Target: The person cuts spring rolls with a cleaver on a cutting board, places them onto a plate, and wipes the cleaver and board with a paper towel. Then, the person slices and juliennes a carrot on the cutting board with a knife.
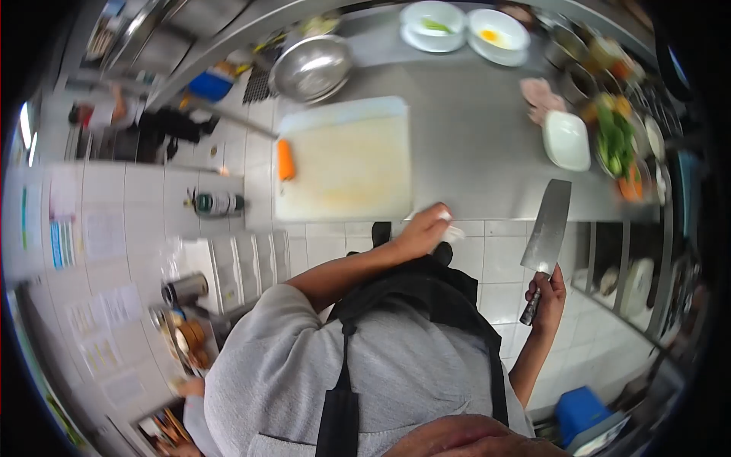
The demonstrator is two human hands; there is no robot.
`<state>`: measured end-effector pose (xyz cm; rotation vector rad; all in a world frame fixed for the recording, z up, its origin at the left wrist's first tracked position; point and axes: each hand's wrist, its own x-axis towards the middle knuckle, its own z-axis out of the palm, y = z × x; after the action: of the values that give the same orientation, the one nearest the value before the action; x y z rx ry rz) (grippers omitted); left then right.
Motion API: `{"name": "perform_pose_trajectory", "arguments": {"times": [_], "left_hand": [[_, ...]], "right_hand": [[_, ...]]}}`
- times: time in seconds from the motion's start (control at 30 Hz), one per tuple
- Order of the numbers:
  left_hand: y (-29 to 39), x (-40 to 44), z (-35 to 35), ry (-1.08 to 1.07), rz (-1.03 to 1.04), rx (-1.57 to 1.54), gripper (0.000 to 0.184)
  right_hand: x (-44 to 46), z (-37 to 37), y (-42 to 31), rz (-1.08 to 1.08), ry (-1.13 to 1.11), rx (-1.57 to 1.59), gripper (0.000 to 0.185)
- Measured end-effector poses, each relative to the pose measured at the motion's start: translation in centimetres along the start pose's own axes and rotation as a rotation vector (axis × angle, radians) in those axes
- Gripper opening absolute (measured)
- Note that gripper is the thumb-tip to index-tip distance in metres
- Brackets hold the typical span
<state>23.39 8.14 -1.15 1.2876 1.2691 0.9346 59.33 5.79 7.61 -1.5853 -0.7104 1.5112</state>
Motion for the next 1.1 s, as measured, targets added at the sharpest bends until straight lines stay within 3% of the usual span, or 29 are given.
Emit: {"name": "perform_pose_trajectory", "arguments": {"times": [0.03,0.13,0.2,0.27,0.33,0.4,0.47,0.5,0.57,0.7,0.77,0.8,0.87,0.93,1.03,1.1], "left_hand": [[0.4,-1.8,-3.0,0.105,-0.044,0.022,0.006],[0.8,-6.6,-11.6,0.427,-0.263,-0.039,0.036],[1.8,-9.5,-17.4,0.607,-0.401,-0.223,0.039],[-3.9,-12.0,-22.7,0.814,0.054,0.175,0.037],[-0.7,-13.9,-27.7,1.004,-0.230,-0.232,0.032],[-2.0,-15.1,-33.2,1.182,-0.124,-0.440,0.028],[-4.0,-16.1,-38.9,1.311,-0.066,-0.408,0.028],[-4.9,-16.2,-41.4,1.330,-0.066,-0.423,0.028],[-6.7,-15.8,-45.9,1.389,-0.098,-0.390,0.028],[-13.5,-11.4,-51.5,1.312,-0.101,-0.293,0.032],[-17.6,-8.4,-52.5,1.335,-0.217,0.465,0.026],[-17.9,-8.1,-52.5,1.306,-0.201,0.459,0.026],[-11.8,-9.9,-50.6,0.851,0.106,0.604,0.037],[-8.1,-9.9,-48.3,0.497,0.169,0.723,0.058],[-3.8,-8.3,-44.6,0.249,0.338,0.977,0.064],[-4.0,-7.0,-44.3,0.067,0.345,1.262,0.057]], "right_hand": [[0.4,2.8,-0.9,-0.003,-0.059,-0.041,0.044],[1.9,10.5,-2.1,-0.023,-0.271,-0.167,0.041],[2.5,15.5,-1.9,-0.005,-0.398,-0.270,0.037],[2.5,20.4,-1.7,0.005,-0.424,-0.347,0.034],[2.6,24.9,-1.0,-0.044,-0.493,-0.489,0.035],[3.2,28.0,1.2,-0.102,-0.515,-0.628,0.037],[3.7,30.7,2.9,-0.493,-0.449,-1.164,0.039],[2.9,32.2,3.1,-0.627,-0.421,-1.267,0.041],[2.8,33.8,3.2,-0.582,-0.409,-1.353,0.042],[2.2,36.1,3.4,-0.460,-0.337,-1.556,0.042],[2.7,36.1,3.8,-0.491,-0.315,-1.570,0.042],[3.3,36.0,4.1,-0.538,-0.315,-1.579,0.042],[3.6,36.5,4.7,-0.538,-0.276,-1.558,0.042],[3.8,36.0,5.5,-0.617,-0.261,-1.537,0.043],[2.9,36.8,5.1,-0.614,-0.207,-1.501,0.036],[2.4,37.4,4.4,-0.487,-0.200,-1.518,0.027]]}}
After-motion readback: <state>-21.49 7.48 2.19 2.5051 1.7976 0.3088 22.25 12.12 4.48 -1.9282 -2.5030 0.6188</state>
